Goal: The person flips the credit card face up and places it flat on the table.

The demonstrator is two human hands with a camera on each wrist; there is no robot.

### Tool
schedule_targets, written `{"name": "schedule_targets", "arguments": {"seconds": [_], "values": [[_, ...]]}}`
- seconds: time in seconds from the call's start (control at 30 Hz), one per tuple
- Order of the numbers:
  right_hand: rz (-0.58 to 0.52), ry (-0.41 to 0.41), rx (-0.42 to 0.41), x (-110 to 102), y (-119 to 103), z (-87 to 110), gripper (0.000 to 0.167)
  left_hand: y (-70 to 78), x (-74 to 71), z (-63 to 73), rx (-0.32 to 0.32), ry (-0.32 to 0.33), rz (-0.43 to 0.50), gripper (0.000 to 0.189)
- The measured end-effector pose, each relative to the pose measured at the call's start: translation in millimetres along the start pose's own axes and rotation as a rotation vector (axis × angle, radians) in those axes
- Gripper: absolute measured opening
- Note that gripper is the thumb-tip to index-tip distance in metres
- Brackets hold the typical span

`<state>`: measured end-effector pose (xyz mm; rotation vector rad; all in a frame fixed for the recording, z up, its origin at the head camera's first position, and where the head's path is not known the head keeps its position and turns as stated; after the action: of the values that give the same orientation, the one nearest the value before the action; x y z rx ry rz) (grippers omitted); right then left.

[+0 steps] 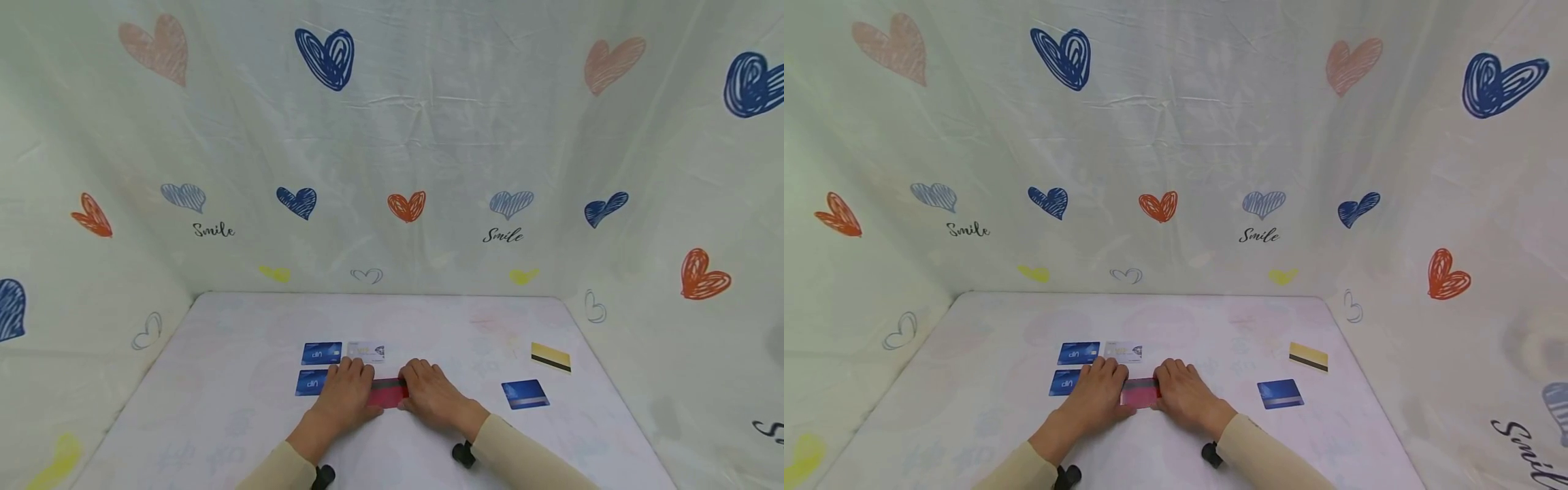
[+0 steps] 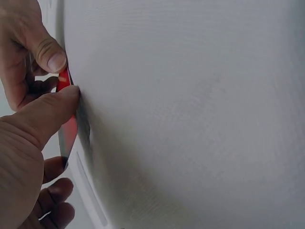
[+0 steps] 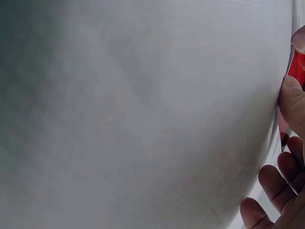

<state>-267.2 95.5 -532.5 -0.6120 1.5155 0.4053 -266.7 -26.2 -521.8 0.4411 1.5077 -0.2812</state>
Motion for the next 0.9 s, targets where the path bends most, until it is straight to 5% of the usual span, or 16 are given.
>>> {"name": "schedule_targets", "arguments": {"seconds": [0.4, 0.9], "values": [[-0.051, 0.015, 0.008, -7, 2, 2.6, 0.062, 1.0, -13.9, -1.2, 0.023, 0.070, -0.054, 0.065], [-0.028, 0.088, -0.050, -14, -2, -0.3, 0.054, 12.7, -44.5, 2.5, 0.069, 0.170, -0.080, 0.068]]}}
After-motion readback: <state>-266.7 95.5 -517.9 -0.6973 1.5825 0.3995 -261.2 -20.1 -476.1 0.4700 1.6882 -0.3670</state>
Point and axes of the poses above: each hand's wrist, its own z-axis away from the middle knuckle, its own x-axis out of the palm, y = z × x, the point moved 10 cm from there along -z, towards the middle knuckle, and after that the axes turned 5 degrees about -y, right-handed, at the moved point
